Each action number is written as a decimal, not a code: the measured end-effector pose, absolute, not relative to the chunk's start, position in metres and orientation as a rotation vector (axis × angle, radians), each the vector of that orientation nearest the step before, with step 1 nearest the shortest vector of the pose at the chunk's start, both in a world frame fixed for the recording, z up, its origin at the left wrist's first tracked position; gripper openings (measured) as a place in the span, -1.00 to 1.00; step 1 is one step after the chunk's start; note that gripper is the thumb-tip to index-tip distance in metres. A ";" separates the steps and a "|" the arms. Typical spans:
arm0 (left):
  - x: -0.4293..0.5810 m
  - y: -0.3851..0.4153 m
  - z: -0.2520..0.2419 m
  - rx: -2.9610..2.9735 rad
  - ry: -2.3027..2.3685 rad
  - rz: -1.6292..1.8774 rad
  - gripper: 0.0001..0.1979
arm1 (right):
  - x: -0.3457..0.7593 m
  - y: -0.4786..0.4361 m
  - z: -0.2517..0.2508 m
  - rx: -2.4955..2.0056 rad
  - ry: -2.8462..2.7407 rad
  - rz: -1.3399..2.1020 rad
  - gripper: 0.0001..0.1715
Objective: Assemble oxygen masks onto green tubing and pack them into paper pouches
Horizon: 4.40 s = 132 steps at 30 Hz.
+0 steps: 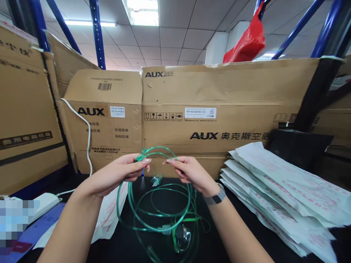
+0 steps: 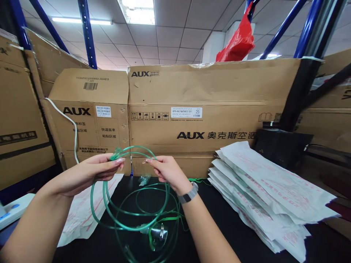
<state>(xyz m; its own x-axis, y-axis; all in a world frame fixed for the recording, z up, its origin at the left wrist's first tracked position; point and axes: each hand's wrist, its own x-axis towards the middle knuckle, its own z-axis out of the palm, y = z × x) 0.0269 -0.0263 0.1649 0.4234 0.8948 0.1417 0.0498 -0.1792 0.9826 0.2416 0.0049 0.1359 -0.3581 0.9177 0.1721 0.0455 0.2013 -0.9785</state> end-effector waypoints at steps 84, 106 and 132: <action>0.064 -0.031 0.021 0.854 0.911 0.799 -0.67 | 0.253 -0.074 0.040 -0.669 -2.484 -0.299 -0.62; 0.085 -0.048 0.017 0.850 0.856 0.837 -0.66 | 0.251 -0.070 0.006 -0.877 -1.965 0.358 -0.58; 0.071 -0.030 0.015 0.689 0.900 1.483 -0.71 | 0.245 -0.076 0.024 -0.811 -0.969 2.058 -0.61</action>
<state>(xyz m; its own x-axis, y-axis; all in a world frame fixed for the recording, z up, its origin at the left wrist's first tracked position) 0.0707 -0.0303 0.0148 -0.1155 0.9899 -0.0822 -0.5299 0.0086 0.8480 0.2449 -0.0761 0.0240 -0.5501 0.8018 -0.2334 -0.3305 -0.4657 -0.8209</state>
